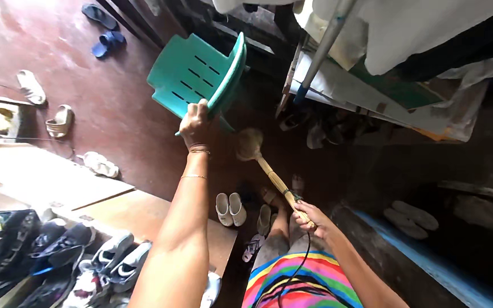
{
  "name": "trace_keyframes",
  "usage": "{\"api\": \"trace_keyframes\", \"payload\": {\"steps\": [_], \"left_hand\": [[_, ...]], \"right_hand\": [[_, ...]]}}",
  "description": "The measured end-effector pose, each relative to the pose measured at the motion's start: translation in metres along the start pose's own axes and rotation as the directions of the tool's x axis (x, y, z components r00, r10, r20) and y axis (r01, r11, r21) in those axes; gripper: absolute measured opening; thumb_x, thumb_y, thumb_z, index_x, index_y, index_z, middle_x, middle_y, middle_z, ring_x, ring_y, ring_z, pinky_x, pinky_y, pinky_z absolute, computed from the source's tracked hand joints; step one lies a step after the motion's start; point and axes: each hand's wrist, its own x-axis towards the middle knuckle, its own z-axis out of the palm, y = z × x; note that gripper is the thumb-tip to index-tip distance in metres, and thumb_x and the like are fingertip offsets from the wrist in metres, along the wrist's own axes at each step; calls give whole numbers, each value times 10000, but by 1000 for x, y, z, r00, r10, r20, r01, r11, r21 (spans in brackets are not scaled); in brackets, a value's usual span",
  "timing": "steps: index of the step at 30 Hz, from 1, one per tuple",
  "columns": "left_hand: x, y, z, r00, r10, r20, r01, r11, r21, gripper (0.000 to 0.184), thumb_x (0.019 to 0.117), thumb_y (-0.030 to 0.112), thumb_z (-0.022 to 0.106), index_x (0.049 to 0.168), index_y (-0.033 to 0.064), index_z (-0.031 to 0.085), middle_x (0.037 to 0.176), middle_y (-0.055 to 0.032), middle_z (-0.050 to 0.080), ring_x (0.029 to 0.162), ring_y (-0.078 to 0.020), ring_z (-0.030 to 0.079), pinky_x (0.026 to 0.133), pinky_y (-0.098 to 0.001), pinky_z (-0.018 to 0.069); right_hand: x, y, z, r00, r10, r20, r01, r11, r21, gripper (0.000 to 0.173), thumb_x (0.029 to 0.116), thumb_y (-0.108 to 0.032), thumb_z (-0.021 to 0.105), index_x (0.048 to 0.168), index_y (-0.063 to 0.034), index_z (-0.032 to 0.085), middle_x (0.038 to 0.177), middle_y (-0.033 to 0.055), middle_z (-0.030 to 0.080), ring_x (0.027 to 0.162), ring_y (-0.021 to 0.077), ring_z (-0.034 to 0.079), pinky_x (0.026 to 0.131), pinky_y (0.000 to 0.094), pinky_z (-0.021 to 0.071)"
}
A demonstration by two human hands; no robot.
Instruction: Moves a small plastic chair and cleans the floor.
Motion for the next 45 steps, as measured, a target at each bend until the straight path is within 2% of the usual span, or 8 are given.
{"api": "trace_keyframes", "payload": {"steps": [3, 7, 21, 25, 29, 35, 39, 45], "left_hand": [[-1, 3, -8, 999, -22, 49, 23, 1000, -17, 473, 977, 415, 661, 1298, 68, 635, 1176, -249, 670, 1043, -451, 676, 862, -626, 524], [-2, 12, -22, 985, -92, 149, 103, 992, -70, 481, 959, 344, 708, 1331, 56, 609, 1215, -285, 642, 1118, -499, 624, 965, -676, 443], [9, 45, -34, 877, -392, 279, 399, 916, 35, 621, 828, 54, 729, 1421, 96, 550, 1328, -258, 622, 1256, -469, 573, 1022, -687, 408], [8, 41, -23, 901, -389, 191, 380, 921, 82, 762, 867, 65, 698, 1556, 81, 372, 1281, -278, 642, 1200, -479, 601, 1049, -645, 396], [6, 21, -12, 973, -218, 76, 212, 974, 73, 673, 890, 200, 769, 1471, 40, 469, 1226, -282, 660, 1146, -509, 612, 1137, -694, 277], [20, -34, -23, 942, -313, 122, 303, 948, 95, 551, 961, -49, 525, 1495, 68, 458, 1283, -289, 621, 1229, -543, 548, 1136, -794, 135], [23, -107, -49, 895, -416, 161, 409, 909, 73, 573, 957, -37, 553, 1509, 71, 443, 1348, -319, 572, 1297, -539, 501, 1124, -724, 265], [40, -225, -64, 888, -428, 170, 417, 903, 100, 507, 804, 3, 811, 1284, -2, 646, 1355, -307, 567, 1330, -510, 486, 1096, -649, 395]], "right_hand": [[-41, -16, -8, 996, 80, 41, -87, 974, 209, 216, 1105, -301, 419, 1144, -108, 508, 747, 6, 551, 445, 19, 453, 387, 133, 386], [-81, -37, -20, 992, 112, 56, -125, 919, 374, 253, 1098, -311, 403, 1035, -94, 516, 722, 8, 556, 445, 19, 496, 393, 122, 421], [-179, -86, -76, 940, -296, -168, 311, 948, 70, 236, 1125, -266, 336, 1265, -122, 459, 733, 8, 530, 426, 10, 401, 354, 137, 332], [-155, -114, -60, 906, -375, -196, 388, 921, 26, 234, 1124, -247, 351, 1288, -106, 440, 739, 18, 552, 428, 21, 437, 353, 142, 360], [-106, -144, -25, 901, -376, -216, 378, 925, -34, 210, 1117, -247, 367, 1265, -113, 433, 717, 0, 540, 429, 16, 437, 363, 145, 363], [-7, -139, 21, 829, -475, -296, 408, 875, -261, 517, 1100, -224, 469, 1572, -126, 282, 693, 21, 485, 449, 86, 454, 385, 228, 403], [63, -162, 34, 768, -505, -394, 293, 824, -484, 544, 1088, -225, 517, 1578, -115, 306, 791, 70, 492, 495, 121, 461, 432, 271, 426], [171, -218, 33, 834, -400, -380, -180, 453, -873, 561, 1056, -238, 512, 1584, -141, 346, 1288, 252, 586, 940, 334, 660, 789, 494, 562]]}}
